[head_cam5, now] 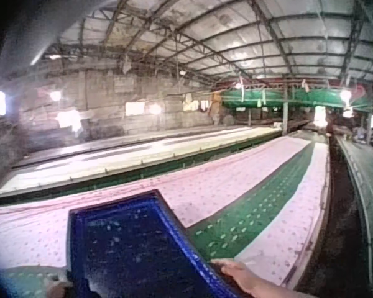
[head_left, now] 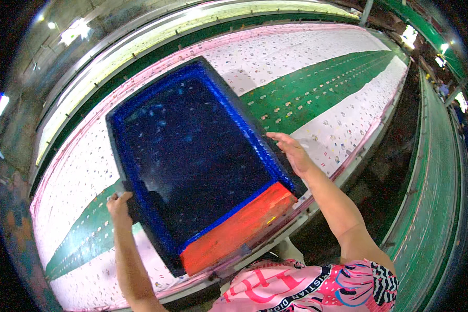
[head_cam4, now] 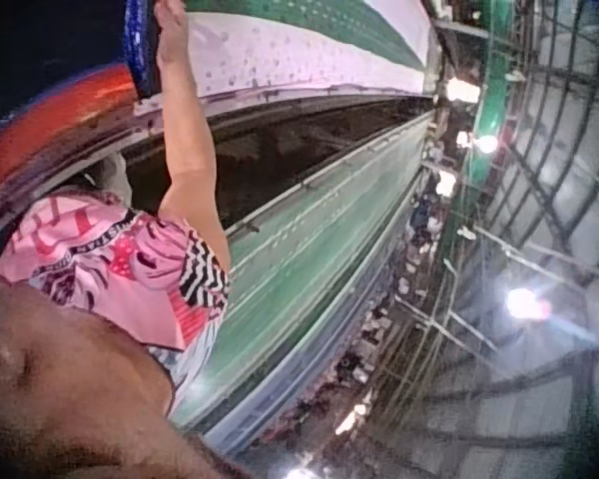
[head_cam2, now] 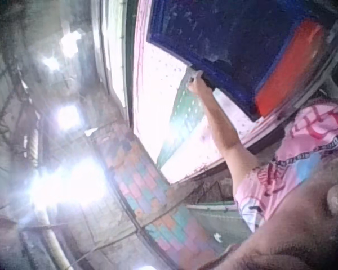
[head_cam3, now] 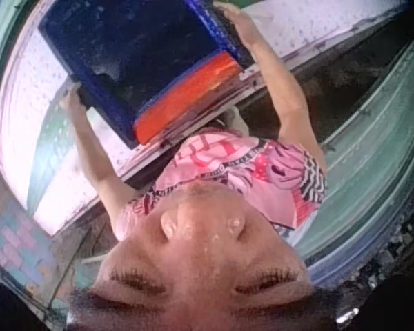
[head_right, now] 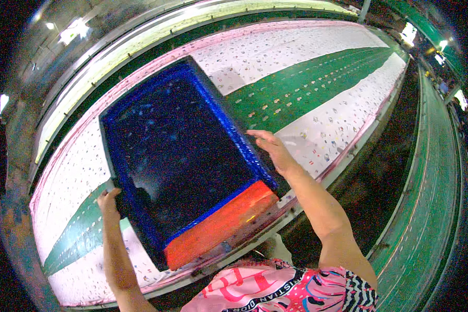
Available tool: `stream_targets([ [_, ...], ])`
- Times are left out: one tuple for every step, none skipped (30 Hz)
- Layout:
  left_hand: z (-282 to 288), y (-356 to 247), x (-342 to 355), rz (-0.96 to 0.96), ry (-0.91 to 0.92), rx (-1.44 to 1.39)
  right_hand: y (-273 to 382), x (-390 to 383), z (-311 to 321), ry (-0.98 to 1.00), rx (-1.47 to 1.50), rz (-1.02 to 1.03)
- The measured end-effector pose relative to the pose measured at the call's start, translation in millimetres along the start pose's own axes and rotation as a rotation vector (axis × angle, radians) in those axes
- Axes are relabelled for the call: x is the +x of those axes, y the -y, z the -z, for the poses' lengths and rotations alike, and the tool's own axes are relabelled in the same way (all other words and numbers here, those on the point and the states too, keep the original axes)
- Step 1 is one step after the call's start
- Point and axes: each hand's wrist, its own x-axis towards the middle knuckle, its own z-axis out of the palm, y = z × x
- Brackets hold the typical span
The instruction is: The person holds a screen printing frame over a long piece of patterned fabric and uses a red squeegee to pull ink across the mesh. The person repeatedly repositions the frame and repeats the squeegee stroke along the length of the fabric.
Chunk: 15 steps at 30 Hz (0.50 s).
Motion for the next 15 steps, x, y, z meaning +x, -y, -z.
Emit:
stream_targets([
  [-40.6,-3.5,-21.4,-0.012,-0.040,0.015,0.2,1.0,26.0,-0.031,-0.001,-0.015],
  [-62.7,-9.4,-35.3,0.059,-0.027,0.105,3.4,-1.5,42.9,-0.099,-0.003,-0.025],
  [-69.3,2.4,-35.9,0.035,0.029,0.044,1.7,-0.6,61.2,-0.101,-0.008,-0.030],
  [-77.4,15.8,-37.3,0.019,0.010,0.076,1.0,0.8,79.8,-0.104,-0.013,-0.036],
  [-91.4,21.6,-41.5,0.008,0.004,0.106,-2.4,-0.1,99.8,-0.120,-0.024,-0.044],
  [-114.4,19.0,-53.3,0.016,0.015,0.092,-3.5,-4.3,118.9,-0.146,0.054,-0.056],
  [-138.4,17.7,-65.2,0.024,0.026,0.078,-5.9,-9.4,135.0,-0.172,0.058,-0.054],
  [-153.5,13.8,-75.5,0.027,0.027,0.062,-6.9,-11.3,146.8,-0.187,0.064,-0.049],
  [-161.9,16.0,-79.2,0.023,0.018,0.066,-6.9,-11.2,159.1,-0.201,0.069,-0.037],
  [-168.8,22.1,-82.1,0.019,0.009,0.071,-7.9,-9.7,169.6,-0.194,0.067,-0.045],
  [-181.7,21.1,-88.9,0.020,0.006,0.076,-7.0,-10.8,180.4,-0.198,0.058,-0.056],
  [-191.8,17.5,-97.0,0.028,-0.005,0.126,-6.2,-11.9,190.3,-0.203,0.049,-0.068],
  [-203.0,17.5,-99.2,0.022,-0.005,0.109,-5.6,-12.4,199.3,-0.206,0.040,-0.080],
  [-208.0,17.7,-102.9,0.018,-0.012,0.098,-6.9,-13.2,205.4,-0.204,0.050,-0.082],
  [-212.8,18.2,-105.9,0.013,-0.020,0.086,-8.1,-13.7,211.0,-0.202,0.059,-0.084],
])
